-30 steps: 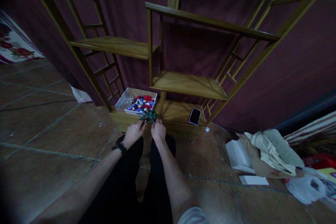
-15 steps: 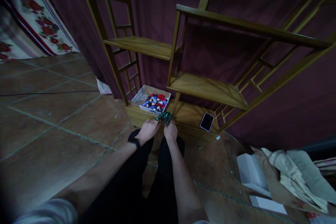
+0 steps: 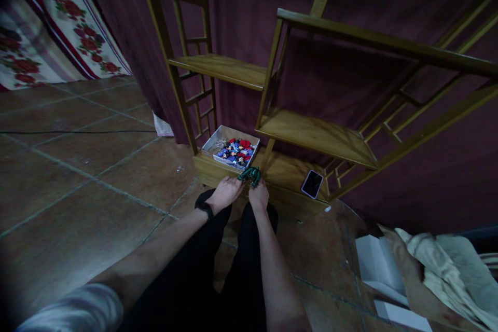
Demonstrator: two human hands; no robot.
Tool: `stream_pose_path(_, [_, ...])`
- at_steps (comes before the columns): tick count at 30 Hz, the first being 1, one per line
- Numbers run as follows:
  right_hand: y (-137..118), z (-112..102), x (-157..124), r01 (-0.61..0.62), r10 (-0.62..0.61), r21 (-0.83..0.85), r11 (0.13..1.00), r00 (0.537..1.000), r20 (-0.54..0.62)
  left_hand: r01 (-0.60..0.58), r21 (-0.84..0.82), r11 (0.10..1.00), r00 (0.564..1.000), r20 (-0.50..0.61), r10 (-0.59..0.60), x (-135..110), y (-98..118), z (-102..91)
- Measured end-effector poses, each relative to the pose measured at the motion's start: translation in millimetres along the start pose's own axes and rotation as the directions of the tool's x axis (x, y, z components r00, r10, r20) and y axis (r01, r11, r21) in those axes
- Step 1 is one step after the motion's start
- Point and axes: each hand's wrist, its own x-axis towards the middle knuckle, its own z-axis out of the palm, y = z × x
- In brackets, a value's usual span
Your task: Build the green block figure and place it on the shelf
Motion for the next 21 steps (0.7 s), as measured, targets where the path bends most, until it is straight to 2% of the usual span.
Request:
stream_pose_path(7, [-0.2,-0.8,-1.6,0.012,-0.012,0.021,1.000,1.000,-0.021,-0.010,-0.028,1.000,1.000,0.015,0.011,-1.4,1.0,-3.6])
stream_pose_path(14, [-1.5,-0.6,-1.9,0.014,-0.013,0.051,0.999,1.000,-0.023,0.037,-0.097,0.995,0.999,0.029,-0.035,-0.9,0.2,-6.9])
stream_pose_path(21, [6.3,3.8,4.4,0.041,-0.026,0.182,0.982,0.996,-0.086,-0.033,-0.072,0.997,0.999,0.017,0.035,-2.0,-0.4,-3.6])
